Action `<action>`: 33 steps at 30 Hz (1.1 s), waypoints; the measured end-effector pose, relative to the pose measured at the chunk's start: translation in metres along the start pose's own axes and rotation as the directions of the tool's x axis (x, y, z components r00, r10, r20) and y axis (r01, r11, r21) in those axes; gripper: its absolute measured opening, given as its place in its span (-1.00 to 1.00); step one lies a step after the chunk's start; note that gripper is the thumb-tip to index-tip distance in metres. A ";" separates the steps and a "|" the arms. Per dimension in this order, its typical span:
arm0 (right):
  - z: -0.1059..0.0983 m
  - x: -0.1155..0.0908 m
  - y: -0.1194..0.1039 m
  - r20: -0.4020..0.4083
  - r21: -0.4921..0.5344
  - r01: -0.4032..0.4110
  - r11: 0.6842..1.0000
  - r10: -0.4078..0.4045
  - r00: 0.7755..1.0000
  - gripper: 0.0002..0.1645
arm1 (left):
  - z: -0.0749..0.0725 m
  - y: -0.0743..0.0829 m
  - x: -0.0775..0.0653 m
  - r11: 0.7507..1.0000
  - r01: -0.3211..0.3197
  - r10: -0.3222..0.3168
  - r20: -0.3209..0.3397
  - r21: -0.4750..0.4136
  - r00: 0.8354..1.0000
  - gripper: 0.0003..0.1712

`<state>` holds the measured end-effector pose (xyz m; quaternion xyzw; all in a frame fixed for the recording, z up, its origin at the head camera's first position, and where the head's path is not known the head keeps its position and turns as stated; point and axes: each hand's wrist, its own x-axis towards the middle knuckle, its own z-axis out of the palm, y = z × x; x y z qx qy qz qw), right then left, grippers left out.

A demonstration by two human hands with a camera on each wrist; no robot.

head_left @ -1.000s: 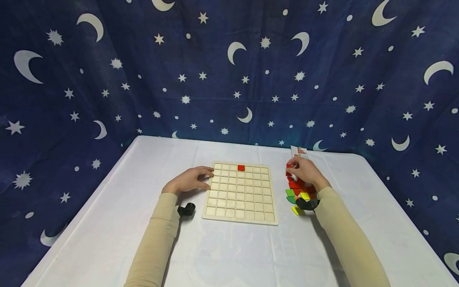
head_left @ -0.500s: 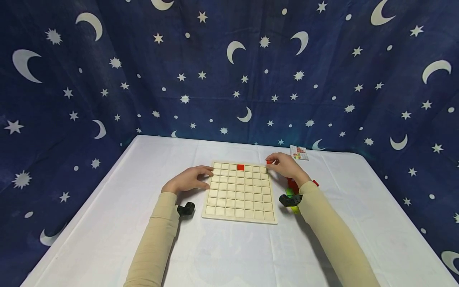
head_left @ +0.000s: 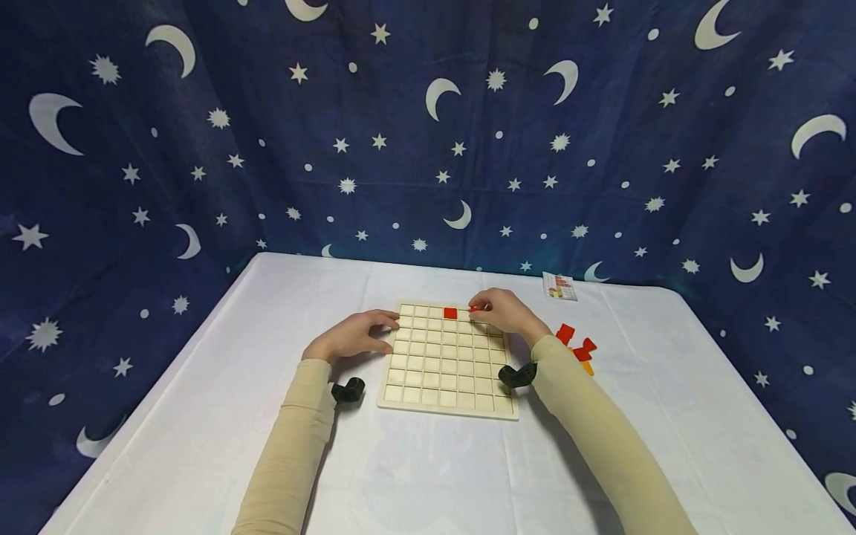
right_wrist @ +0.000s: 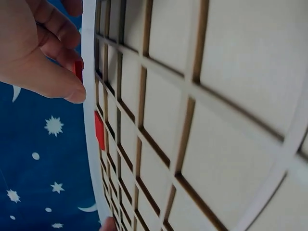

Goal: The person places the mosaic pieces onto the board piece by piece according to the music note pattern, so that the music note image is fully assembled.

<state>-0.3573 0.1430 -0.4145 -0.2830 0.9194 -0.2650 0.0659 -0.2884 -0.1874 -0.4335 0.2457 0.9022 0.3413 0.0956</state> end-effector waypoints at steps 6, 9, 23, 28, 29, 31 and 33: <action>0.006 0.006 -0.006 0.021 -0.008 -0.006 1.000 0.006 1.000 -0.67 | 0.000 0.000 0.000 1.000 -0.004 0.004 0.002 -0.003 1.000 -0.44; 0.008 0.007 -0.006 0.024 -0.022 -0.023 0.999 0.023 0.999 -0.72 | 0.000 -0.001 0.000 1.000 -0.008 0.008 0.001 0.008 1.000 -0.44; 0.014 0.012 -0.007 0.014 0.008 -0.050 0.999 0.050 0.999 -0.78 | 0.001 -0.002 0.002 1.000 0.010 -0.010 0.005 0.006 1.000 -0.44; 0.015 0.011 -0.009 0.005 0.018 -0.052 0.998 0.052 0.999 -0.76 | 0.001 -0.002 0.002 1.000 0.019 -0.019 0.009 0.001 1.000 -0.44; 0.015 0.011 -0.009 0.003 0.023 -0.055 0.998 0.055 0.998 -0.76 | 0.001 -0.002 0.002 1.000 0.021 -0.021 0.009 0.002 1.000 -0.44; 0.015 0.011 -0.010 0.002 0.034 -0.063 0.997 0.063 0.998 -0.75 | 0.001 -0.001 0.001 1.000 0.019 -0.019 0.007 0.003 1.000 -0.44; 0.016 0.011 -0.010 0.001 0.043 -0.074 0.996 0.074 0.997 -0.75 | 0.001 -0.001 0.001 1.000 0.020 -0.020 0.004 0.001 1.000 -0.44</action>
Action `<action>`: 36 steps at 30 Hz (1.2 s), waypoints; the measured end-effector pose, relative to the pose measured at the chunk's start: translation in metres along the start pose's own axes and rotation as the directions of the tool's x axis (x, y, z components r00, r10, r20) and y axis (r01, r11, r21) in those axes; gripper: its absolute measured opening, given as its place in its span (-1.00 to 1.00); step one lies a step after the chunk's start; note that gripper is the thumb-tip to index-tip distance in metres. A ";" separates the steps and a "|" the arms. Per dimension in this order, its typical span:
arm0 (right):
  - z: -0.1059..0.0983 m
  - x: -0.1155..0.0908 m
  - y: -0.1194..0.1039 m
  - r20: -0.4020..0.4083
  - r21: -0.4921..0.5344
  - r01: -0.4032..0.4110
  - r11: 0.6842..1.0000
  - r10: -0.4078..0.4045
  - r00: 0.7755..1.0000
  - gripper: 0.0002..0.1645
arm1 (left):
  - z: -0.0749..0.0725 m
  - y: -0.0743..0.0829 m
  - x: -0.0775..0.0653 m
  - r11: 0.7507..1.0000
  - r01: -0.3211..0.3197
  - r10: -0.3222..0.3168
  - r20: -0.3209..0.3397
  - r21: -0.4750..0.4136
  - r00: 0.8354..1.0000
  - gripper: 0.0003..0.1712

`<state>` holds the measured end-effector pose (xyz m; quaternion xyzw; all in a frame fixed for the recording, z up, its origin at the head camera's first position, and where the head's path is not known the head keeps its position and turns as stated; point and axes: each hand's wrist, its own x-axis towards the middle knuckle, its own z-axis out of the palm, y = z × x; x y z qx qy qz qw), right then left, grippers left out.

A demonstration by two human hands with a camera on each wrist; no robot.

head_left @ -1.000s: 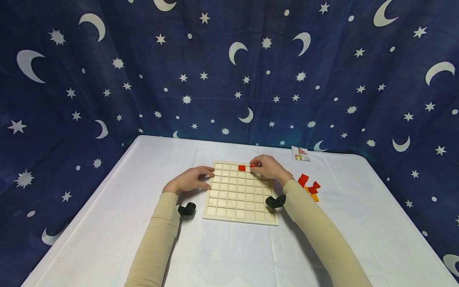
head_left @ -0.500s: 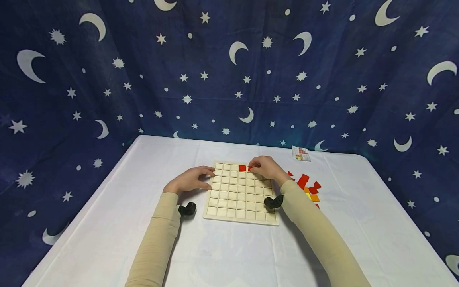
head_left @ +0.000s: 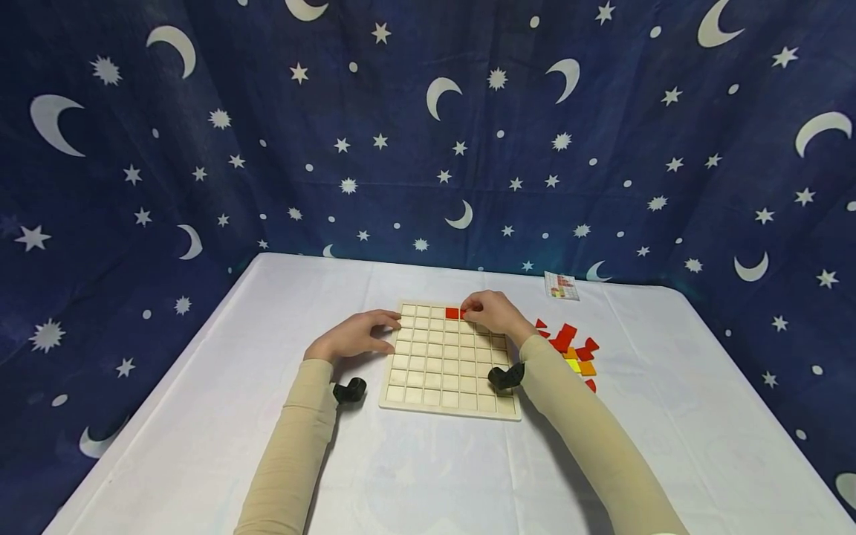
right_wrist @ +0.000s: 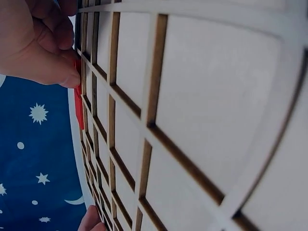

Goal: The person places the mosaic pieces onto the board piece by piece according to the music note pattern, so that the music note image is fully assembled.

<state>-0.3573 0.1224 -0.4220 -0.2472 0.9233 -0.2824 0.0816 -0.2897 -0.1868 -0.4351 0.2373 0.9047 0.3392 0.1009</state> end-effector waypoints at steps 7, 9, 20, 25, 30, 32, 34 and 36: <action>-0.002 -0.003 0.001 -0.027 0.014 -0.011 1.000 0.011 1.000 -0.73 | 0.001 -0.001 0.002 1.000 0.004 -0.004 0.000 -0.018 1.000 -0.44; -0.005 -0.006 0.003 -0.044 0.020 -0.017 1.000 0.018 0.999 -0.70 | 0.001 -0.001 0.003 1.000 0.002 -0.002 0.000 -0.017 1.000 -0.44; -0.036 -0.047 0.045 -0.160 0.020 -0.129 0.991 0.130 0.978 -0.63 | 0.001 -0.001 0.002 1.000 0.020 -0.020 -0.006 0.001 1.000 -0.44; -0.049 -0.066 0.072 -0.141 0.005 -0.257 0.966 0.255 0.957 -0.61 | 0.002 -0.002 0.001 1.000 0.016 -0.016 -0.002 0.008 1.000 -0.44; -0.062 -0.085 0.089 -0.132 -0.030 -0.290 0.957 0.284 0.950 -0.59 | 0.002 -0.002 0.001 1.000 0.006 -0.007 -0.002 -0.003 1.000 -0.44; -0.067 -0.091 0.094 -0.116 -0.031 -0.311 0.950 0.306 0.945 -0.59 | 0.002 -0.002 0.001 1.000 0.005 -0.005 -0.004 -0.006 1.000 -0.44; -0.072 -0.096 0.098 -0.089 -0.025 -0.333 0.943 0.330 0.940 -0.59 | 0.002 -0.002 0.001 1.000 0.004 -0.004 -0.005 -0.006 1.000 -0.44; -0.076 -0.101 0.103 -0.059 -0.024 -0.353 0.935 0.351 0.934 -0.60 | 0.002 -0.003 0.001 1.000 0.003 -0.003 -0.004 -0.004 1.000 -0.44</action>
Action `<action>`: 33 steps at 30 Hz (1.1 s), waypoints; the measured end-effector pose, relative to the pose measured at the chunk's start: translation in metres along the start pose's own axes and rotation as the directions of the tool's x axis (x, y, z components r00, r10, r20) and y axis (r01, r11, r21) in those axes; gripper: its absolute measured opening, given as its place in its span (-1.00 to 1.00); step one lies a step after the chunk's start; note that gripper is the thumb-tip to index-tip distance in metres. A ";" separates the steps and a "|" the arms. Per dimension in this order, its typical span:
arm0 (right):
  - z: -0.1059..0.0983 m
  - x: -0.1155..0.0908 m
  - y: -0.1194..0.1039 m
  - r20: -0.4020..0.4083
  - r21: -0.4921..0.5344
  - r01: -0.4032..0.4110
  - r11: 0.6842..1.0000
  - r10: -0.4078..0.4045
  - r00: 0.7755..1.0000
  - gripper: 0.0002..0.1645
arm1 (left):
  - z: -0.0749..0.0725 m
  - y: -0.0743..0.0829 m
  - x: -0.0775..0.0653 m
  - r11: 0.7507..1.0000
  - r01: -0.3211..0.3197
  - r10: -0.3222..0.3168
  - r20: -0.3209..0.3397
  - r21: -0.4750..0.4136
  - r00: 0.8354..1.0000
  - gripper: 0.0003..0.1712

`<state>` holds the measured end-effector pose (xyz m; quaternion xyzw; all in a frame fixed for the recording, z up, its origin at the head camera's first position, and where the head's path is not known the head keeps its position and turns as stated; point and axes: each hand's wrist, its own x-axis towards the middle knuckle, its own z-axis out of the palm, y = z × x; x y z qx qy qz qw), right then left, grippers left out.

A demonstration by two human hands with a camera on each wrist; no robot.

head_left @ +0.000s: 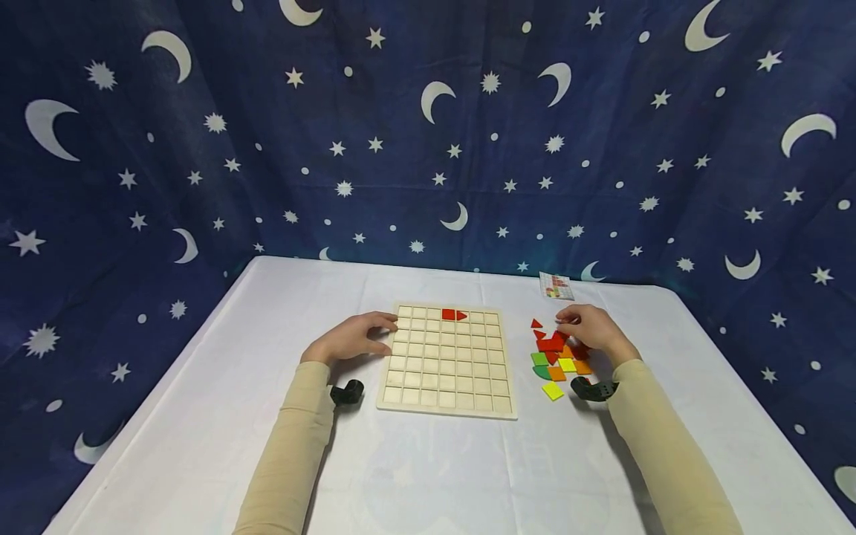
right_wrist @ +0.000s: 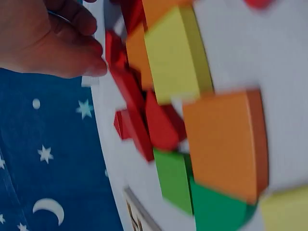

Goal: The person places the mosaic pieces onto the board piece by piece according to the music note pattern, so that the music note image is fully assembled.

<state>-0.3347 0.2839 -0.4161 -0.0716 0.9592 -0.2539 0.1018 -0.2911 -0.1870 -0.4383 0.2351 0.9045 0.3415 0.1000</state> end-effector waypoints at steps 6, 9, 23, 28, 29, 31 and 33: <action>-0.009 -0.004 0.012 0.067 0.014 -0.051 0.999 0.050 0.996 -0.56 | 0.000 0.000 0.001 1.000 -0.005 0.005 0.002 0.002 1.000 -0.44; -0.011 -0.004 0.011 0.088 0.020 -0.061 0.998 0.059 0.994 -0.51 | 0.000 0.001 0.000 1.000 -0.006 0.006 0.000 0.001 1.000 -0.44; -0.003 -0.002 0.012 0.076 0.011 -0.046 0.999 0.045 0.996 -0.48 | 0.000 0.001 -0.001 0.999 -0.023 0.024 -0.009 0.026 1.000 -0.45; -0.001 -0.001 0.011 0.057 0.007 -0.030 1.000 0.029 0.998 -0.43 | -0.001 0.001 0.000 1.000 -0.020 0.020 -0.011 0.020 1.000 -0.46; -0.001 -0.001 0.010 0.053 0.007 -0.029 1.000 0.028 0.998 -0.43 | -0.001 0.001 0.000 1.000 -0.023 0.023 -0.009 0.018 1.000 -0.46; 0.001 -0.001 0.009 0.042 0.006 -0.028 1.000 0.028 0.999 -0.46 | -0.001 0.001 0.000 0.999 -0.028 0.028 -0.007 0.017 1.000 -0.46; 0.002 -0.001 0.009 0.037 0.006 -0.028 1.000 0.027 0.999 -0.47 | -0.001 0.002 0.000 1.000 -0.026 0.026 -0.005 0.015 1.000 -0.46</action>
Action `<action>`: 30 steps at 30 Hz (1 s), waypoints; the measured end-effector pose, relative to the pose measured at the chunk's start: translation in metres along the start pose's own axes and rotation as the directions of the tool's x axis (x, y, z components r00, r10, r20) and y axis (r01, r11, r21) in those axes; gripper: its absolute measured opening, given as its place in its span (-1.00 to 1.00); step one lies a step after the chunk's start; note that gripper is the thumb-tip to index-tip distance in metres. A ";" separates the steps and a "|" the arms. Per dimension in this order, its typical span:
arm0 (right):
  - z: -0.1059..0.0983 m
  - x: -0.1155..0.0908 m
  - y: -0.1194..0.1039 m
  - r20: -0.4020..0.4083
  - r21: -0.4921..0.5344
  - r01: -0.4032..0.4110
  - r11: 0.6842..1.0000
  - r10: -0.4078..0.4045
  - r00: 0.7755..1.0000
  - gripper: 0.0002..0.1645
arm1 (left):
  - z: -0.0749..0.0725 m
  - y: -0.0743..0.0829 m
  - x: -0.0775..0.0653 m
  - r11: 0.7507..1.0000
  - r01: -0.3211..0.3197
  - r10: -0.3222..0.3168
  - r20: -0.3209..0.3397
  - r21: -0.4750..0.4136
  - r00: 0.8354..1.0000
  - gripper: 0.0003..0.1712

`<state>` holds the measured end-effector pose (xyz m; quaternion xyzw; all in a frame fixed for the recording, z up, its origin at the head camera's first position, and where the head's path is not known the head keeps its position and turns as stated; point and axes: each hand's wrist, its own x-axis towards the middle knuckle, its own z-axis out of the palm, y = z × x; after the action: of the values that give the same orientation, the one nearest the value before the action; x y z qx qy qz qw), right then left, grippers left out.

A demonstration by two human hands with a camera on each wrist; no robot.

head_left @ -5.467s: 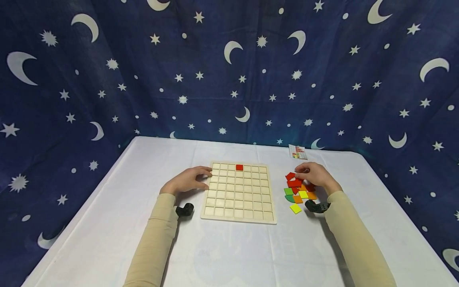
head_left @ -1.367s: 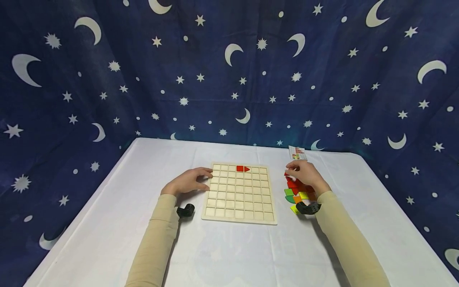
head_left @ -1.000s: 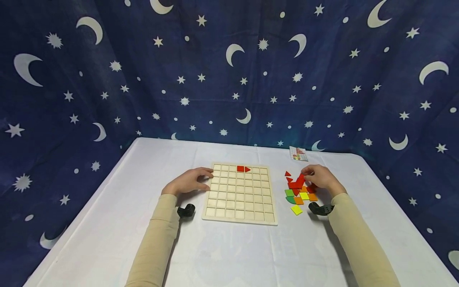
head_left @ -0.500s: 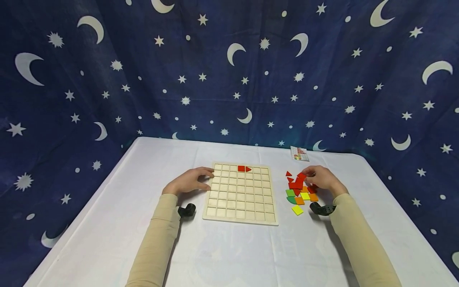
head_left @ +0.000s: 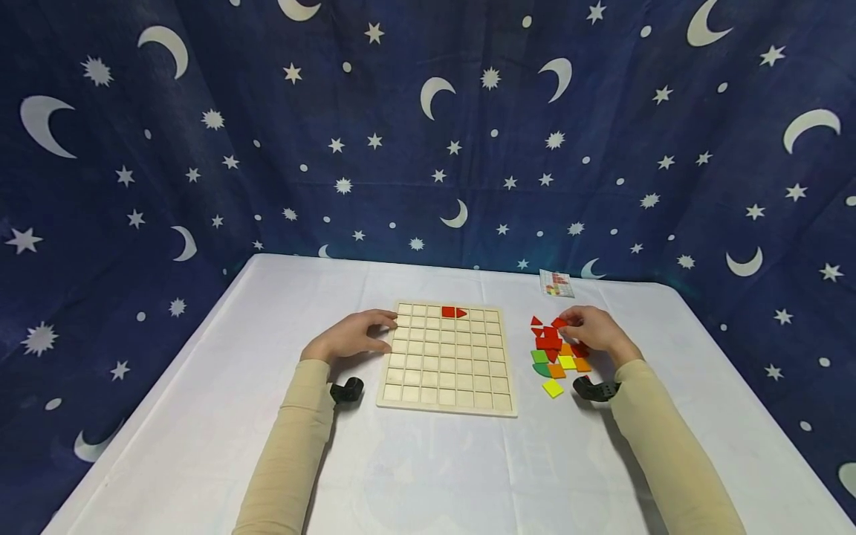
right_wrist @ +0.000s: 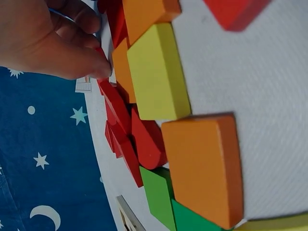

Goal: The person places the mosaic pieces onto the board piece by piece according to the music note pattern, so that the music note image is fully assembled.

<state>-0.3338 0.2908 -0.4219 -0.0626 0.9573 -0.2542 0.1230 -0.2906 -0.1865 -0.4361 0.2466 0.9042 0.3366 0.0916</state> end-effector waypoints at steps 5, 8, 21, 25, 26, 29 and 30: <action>0.002 0.003 -0.001 -0.013 -0.014 -0.007 1.000 0.006 1.000 -0.47 | -0.002 0.002 -0.001 1.000 0.010 -0.010 -0.001 -0.005 1.000 -0.45; 0.003 0.006 -0.002 -0.022 -0.018 -0.011 1.000 0.010 1.000 -0.47 | -0.003 0.003 -0.002 1.000 0.003 -0.003 -0.005 -0.004 1.000 -0.46; 0.010 0.013 -0.027 -0.106 -0.038 0.019 0.999 -0.022 0.994 -0.48 | -0.004 0.004 -0.005 1.000 0.004 -0.004 0.000 -0.009 1.000 -0.47; 0.016 0.019 -0.051 -0.127 -0.049 0.122 0.991 -0.128 0.984 -0.54 | -0.003 0.003 -0.003 1.000 -0.001 0.001 0.003 0.000 1.000 -0.46; 0.018 0.020 -0.057 -0.130 -0.057 0.165 0.985 -0.171 0.977 -0.56 | -0.002 0.003 -0.003 1.000 -0.004 0.004 0.004 0.001 1.000 -0.46; 0.026 0.021 -0.079 -0.124 -0.074 0.288 0.955 -0.295 0.947 -0.62 | -0.002 0.002 -0.002 1.000 0.001 -0.001 0.004 0.001 1.000 -0.45; 0.029 0.022 -0.086 -0.114 -0.076 0.319 0.945 -0.326 0.938 -0.64 | -0.002 0.002 -0.002 1.000 0.003 -0.003 0.004 0.001 1.000 -0.45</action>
<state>-0.3423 0.1987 -0.4072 -0.2061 0.9466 -0.2474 0.0176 -0.2890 -0.1871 -0.4336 0.2462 0.9044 0.3358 0.0939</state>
